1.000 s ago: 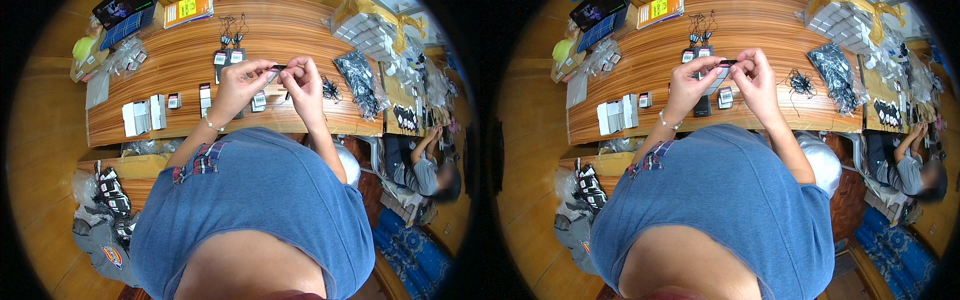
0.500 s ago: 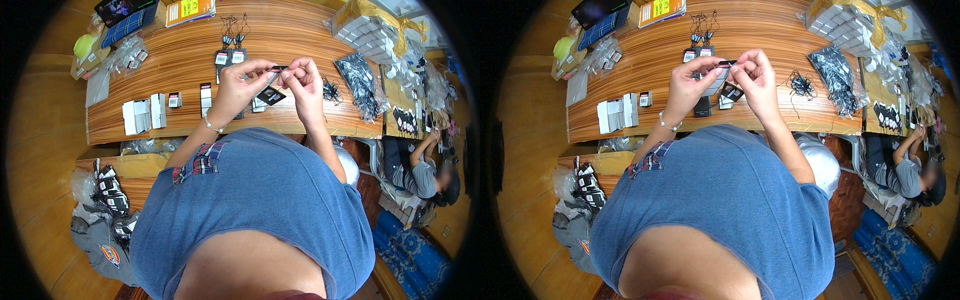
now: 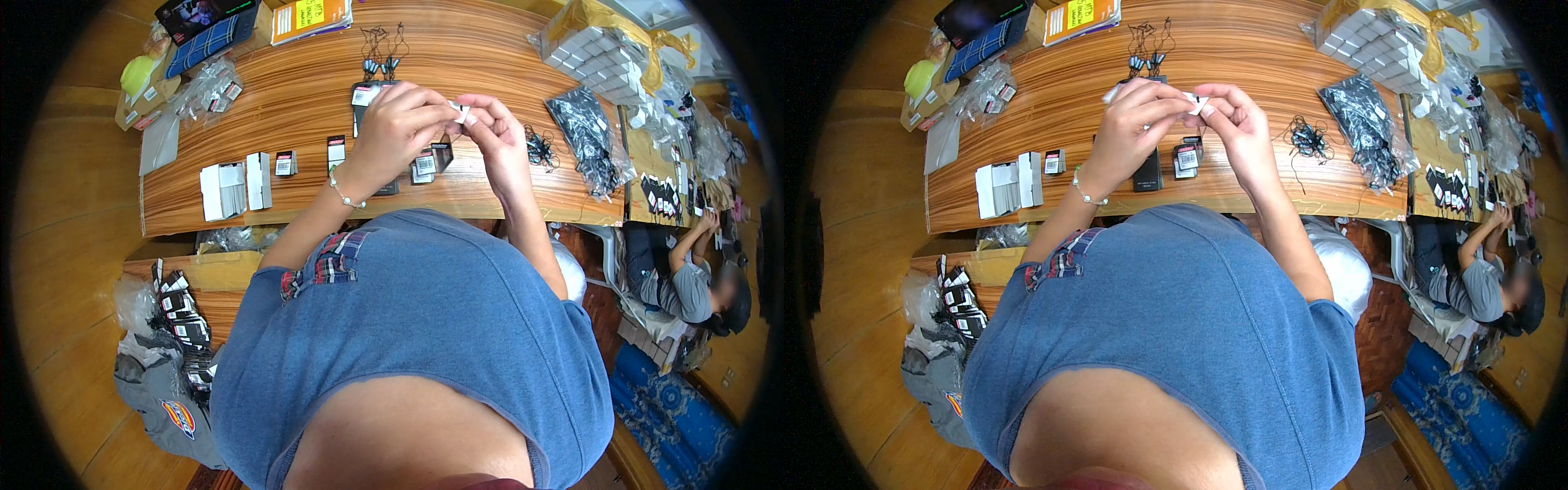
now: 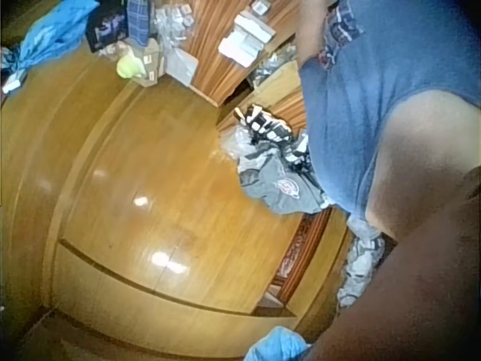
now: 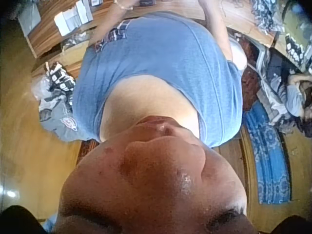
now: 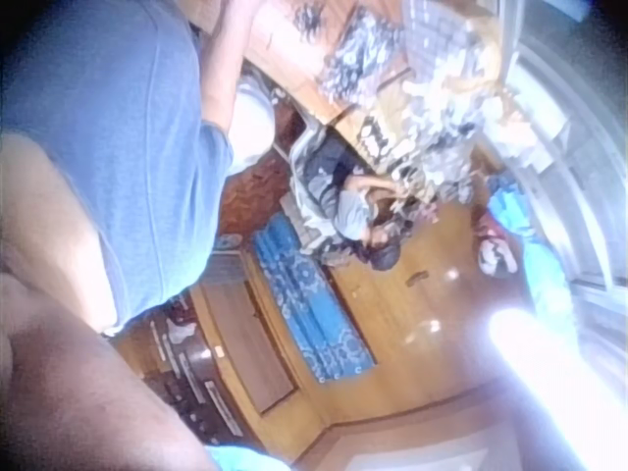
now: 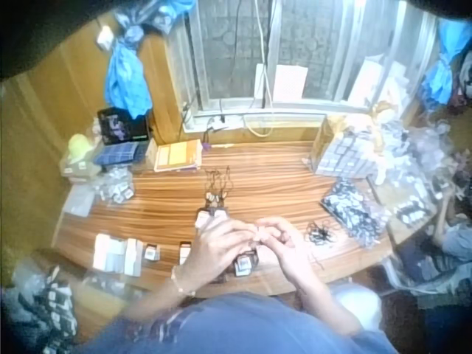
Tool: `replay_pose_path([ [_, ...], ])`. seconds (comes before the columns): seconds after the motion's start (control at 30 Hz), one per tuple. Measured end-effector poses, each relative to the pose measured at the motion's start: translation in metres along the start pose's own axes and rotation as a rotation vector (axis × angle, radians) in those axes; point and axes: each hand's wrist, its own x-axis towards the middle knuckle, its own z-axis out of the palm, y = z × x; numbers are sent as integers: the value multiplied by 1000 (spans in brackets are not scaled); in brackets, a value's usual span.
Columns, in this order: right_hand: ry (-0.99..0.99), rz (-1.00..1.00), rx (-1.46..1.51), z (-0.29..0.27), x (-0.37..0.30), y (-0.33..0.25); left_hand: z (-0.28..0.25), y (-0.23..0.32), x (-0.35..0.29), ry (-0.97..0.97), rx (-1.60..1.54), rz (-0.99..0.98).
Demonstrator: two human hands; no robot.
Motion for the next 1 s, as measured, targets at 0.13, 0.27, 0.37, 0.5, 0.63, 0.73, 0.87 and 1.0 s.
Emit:
replay_pose_path([
  [0.13, -30, 100, 124, -9, 4, 5, 0, -4, 2, -9, 228, 170],
  [0.27, 97, 81, 147, -8, 3, 11, -1, -3, 0, -53, 311, 261],
  [0.37, 194, -20, 96, -12, 7, 9, 0, -3, -3, -98, 278, 257],
  [0.5, 7, -52, 301, -27, 13, 7, 5, -12, -8, -117, 170, 189],
  [0.63, -139, -90, 570, -27, 16, 5, 13, -18, -12, -80, -228, -149],
  [0.73, -225, -65, 785, -27, 19, 10, 19, -22, -16, -79, -463, -278],
  [0.87, -223, 10, 969, -20, 20, 13, 22, -15, -13, -108, -473, -243],
  [1.0, -221, -10, 917, -22, 20, 15, 21, 3, -11, -125, -297, -217],
])
